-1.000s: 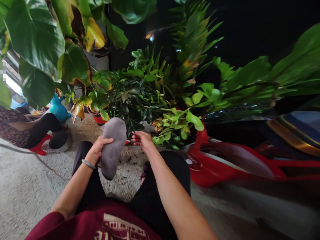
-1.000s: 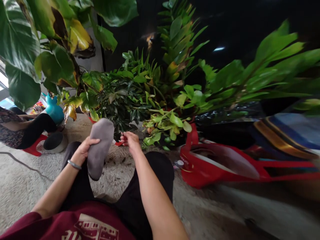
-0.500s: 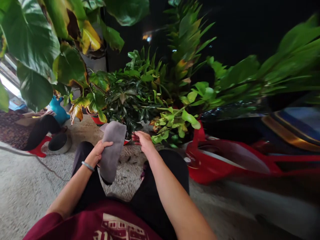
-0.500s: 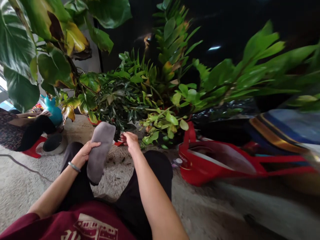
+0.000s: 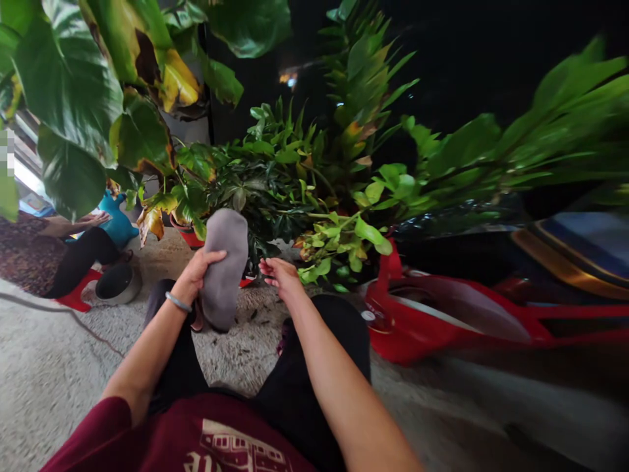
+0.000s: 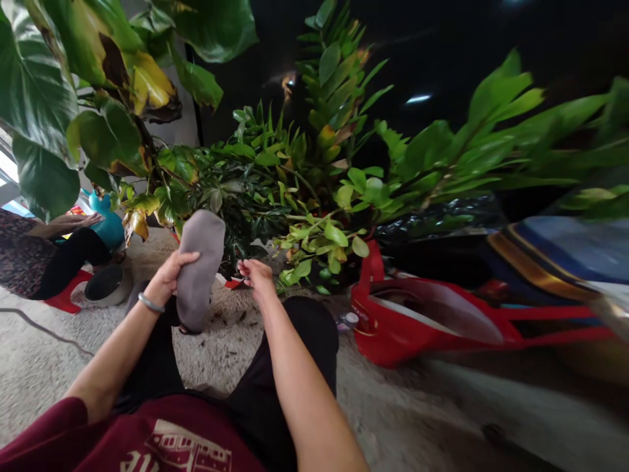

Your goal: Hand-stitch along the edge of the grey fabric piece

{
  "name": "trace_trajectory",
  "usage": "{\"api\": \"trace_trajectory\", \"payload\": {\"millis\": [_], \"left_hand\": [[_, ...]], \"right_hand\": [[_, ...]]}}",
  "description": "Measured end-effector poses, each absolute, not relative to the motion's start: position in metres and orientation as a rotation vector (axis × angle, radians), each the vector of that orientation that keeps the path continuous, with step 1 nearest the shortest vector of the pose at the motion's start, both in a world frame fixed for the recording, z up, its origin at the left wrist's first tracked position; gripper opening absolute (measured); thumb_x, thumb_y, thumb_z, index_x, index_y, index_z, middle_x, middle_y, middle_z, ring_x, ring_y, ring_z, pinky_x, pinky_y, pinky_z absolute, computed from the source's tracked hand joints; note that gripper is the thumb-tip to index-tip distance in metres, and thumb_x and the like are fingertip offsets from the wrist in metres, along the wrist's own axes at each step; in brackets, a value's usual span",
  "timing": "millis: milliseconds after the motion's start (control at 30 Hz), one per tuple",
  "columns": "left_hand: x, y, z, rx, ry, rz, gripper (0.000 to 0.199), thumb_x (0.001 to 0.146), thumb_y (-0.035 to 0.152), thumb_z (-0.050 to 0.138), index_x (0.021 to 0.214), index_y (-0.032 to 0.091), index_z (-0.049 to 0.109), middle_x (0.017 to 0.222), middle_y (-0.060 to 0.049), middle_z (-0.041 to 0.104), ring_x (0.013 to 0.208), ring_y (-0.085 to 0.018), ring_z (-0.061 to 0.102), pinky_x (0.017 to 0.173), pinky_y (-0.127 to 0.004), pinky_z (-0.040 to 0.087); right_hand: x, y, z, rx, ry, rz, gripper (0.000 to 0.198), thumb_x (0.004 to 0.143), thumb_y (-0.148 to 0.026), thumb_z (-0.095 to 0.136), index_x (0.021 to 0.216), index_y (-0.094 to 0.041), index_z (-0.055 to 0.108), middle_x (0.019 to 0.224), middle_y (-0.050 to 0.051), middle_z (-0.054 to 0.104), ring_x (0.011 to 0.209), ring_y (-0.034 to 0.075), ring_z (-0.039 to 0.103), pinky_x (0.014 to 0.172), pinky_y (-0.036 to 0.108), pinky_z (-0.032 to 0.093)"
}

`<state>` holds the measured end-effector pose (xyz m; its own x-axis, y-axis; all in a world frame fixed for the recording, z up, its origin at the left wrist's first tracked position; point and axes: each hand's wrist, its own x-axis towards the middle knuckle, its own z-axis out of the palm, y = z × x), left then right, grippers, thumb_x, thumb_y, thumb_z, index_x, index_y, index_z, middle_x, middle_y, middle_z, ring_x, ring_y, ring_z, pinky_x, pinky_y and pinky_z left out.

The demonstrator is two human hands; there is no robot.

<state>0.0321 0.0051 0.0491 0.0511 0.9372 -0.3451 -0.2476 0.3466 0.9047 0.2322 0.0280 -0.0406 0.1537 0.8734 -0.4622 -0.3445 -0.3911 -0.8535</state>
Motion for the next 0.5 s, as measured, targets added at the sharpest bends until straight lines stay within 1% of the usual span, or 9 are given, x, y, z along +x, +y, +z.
{"api": "trace_trajectory", "payload": {"millis": [67,133,200,267,367,433,500], "left_hand": [[0.026,-0.015,0.023,0.712,1.199,0.883,0.043,0.055,0.024,0.087,0.094,0.011,0.074,0.077,-0.011,0.076,0.066,-0.027,0.071,0.065,-0.038,0.057],[0.023,-0.029,0.014,0.686,1.192,0.795,0.042,0.053,0.023,0.087,0.091,0.010,0.074,0.076,-0.012,0.075,0.064,-0.026,0.070,0.065,-0.038,0.057],[0.026,-0.030,0.024,0.719,1.125,0.824,0.043,0.052,0.023,0.087,0.091,0.010,0.075,0.078,-0.012,0.076,0.066,-0.026,0.070,0.067,-0.036,0.057],[0.037,-0.015,0.050,0.799,1.008,0.934,0.047,0.052,0.024,0.087,0.095,0.010,0.075,0.084,-0.011,0.077,0.070,-0.026,0.071,0.070,-0.035,0.057],[0.066,0.022,0.088,0.939,0.859,1.055,0.051,0.055,0.024,0.086,0.103,0.011,0.075,0.093,-0.009,0.078,0.079,-0.026,0.072,0.075,-0.034,0.057],[0.088,0.045,0.098,0.976,0.827,1.021,0.045,0.059,0.023,0.085,0.101,0.010,0.075,0.091,-0.009,0.078,0.079,-0.025,0.072,0.078,-0.035,0.057],[0.103,0.058,0.091,0.951,0.891,0.946,0.035,0.061,0.022,0.083,0.092,0.010,0.075,0.082,-0.009,0.077,0.073,-0.024,0.071,0.076,-0.036,0.057]], "right_hand": [[0.232,0.028,-0.041,-1.360,-0.553,1.506,0.006,0.079,-0.022,0.069,0.074,-0.018,0.069,0.065,0.002,0.072,0.053,0.011,0.063,0.048,0.020,0.043],[0.231,0.028,-0.041,-1.344,-0.552,1.548,0.008,0.080,-0.022,0.070,0.074,-0.018,0.067,0.061,0.001,0.070,0.051,0.012,0.062,0.046,0.020,0.044],[0.230,0.027,-0.041,-1.329,-0.556,1.582,0.011,0.081,-0.021,0.069,0.073,-0.018,0.064,0.058,0.000,0.068,0.048,0.012,0.061,0.045,0.020,0.045],[0.229,0.026,-0.041,-1.319,-0.561,1.596,0.012,0.082,-0.021,0.067,0.072,-0.019,0.062,0.056,0.000,0.066,0.046,0.011,0.060,0.045,0.020,0.045],[0.229,0.025,-0.043,-1.295,-0.572,1.592,0.010,0.082,-0.022,0.065,0.073,-0.019,0.062,0.055,-0.001,0.065,0.047,0.011,0.059,0.046,0.020,0.047],[0.228,0.026,-0.048,-1.271,-0.579,1.579,0.008,0.081,-0.023,0.065,0.074,-0.020,0.063,0.053,-0.002,0.064,0.047,0.012,0.057,0.047,0.022,0.048],[0.228,0.027,-0.052,-1.256,-0.592,1.567,0.007,0.081,-0.025,0.065,0.076,-0.020,0.064,0.052,-0.001,0.063,0.048,0.014,0.058,0.049,0.024,0.050]]}}
